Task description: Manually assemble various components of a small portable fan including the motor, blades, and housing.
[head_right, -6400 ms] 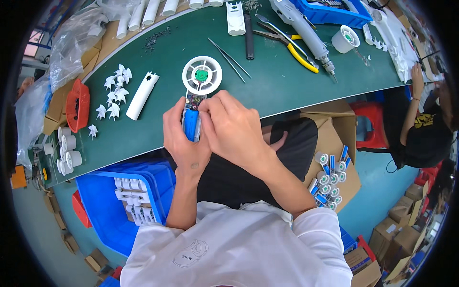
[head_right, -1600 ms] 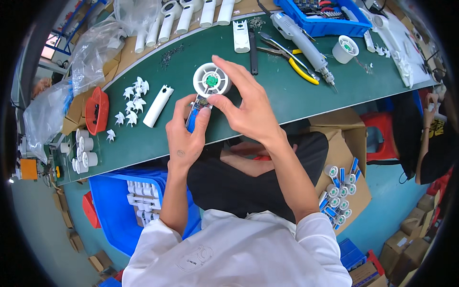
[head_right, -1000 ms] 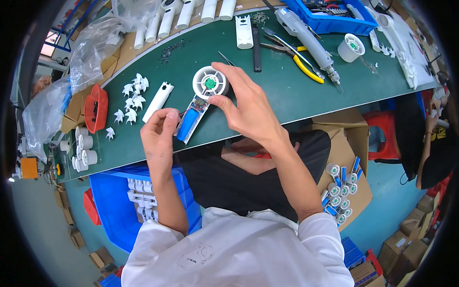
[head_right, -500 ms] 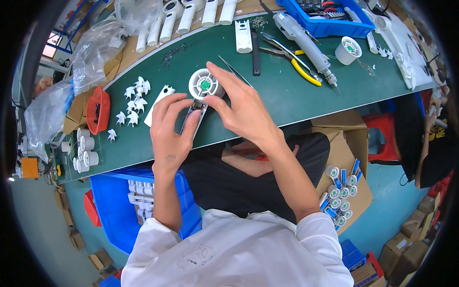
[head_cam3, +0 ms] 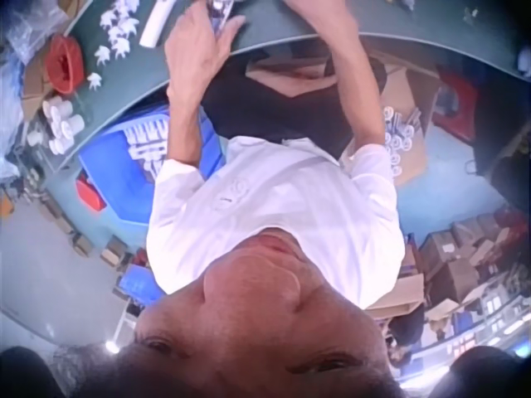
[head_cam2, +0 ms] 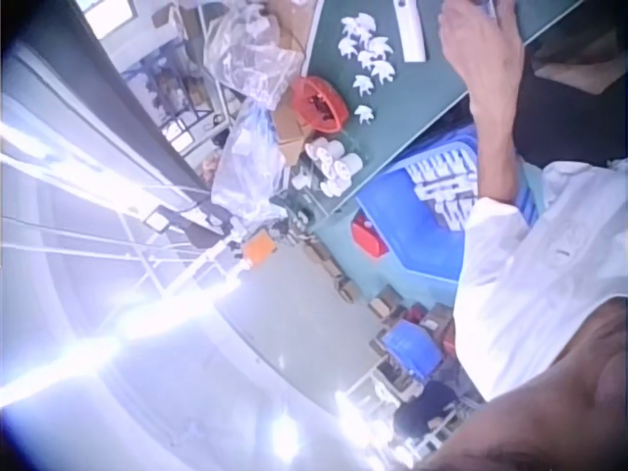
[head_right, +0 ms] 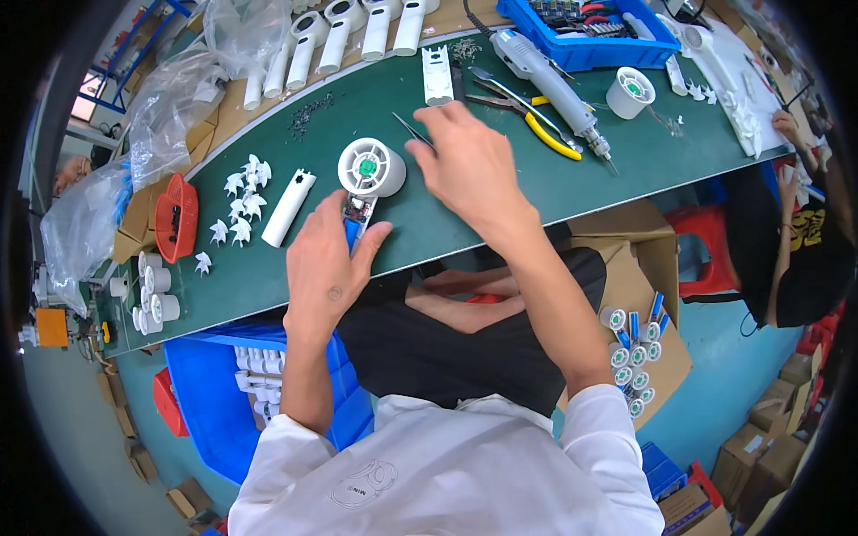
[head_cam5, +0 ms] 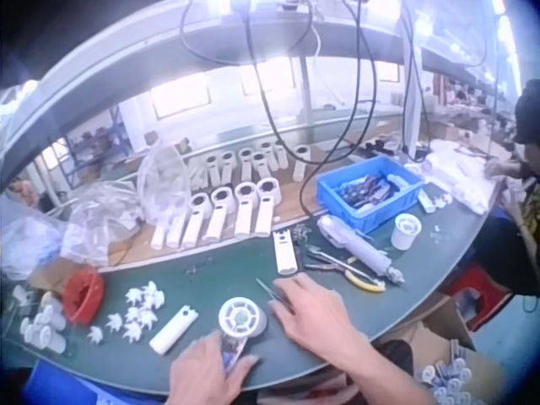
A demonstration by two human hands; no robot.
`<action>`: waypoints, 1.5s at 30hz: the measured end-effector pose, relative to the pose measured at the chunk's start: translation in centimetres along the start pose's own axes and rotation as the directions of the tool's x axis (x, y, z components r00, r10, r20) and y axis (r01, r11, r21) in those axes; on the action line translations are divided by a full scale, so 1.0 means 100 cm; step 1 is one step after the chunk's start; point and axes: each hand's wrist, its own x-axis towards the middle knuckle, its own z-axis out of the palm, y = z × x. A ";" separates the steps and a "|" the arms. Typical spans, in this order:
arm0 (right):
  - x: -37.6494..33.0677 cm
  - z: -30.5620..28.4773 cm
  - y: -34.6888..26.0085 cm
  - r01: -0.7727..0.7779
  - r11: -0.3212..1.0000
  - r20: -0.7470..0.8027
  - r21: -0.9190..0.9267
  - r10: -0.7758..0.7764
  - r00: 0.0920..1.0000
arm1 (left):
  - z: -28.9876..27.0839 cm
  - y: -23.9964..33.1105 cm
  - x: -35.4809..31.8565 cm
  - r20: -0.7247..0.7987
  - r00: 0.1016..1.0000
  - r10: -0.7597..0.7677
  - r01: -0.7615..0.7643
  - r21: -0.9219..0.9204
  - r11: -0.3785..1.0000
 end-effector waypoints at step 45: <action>-0.051 0.011 -0.039 -0.411 0.638 0.508 0.651 0.036 0.861 | 0.020 -0.001 -0.007 0.224 0.901 -0.371 0.269 -0.960 0.074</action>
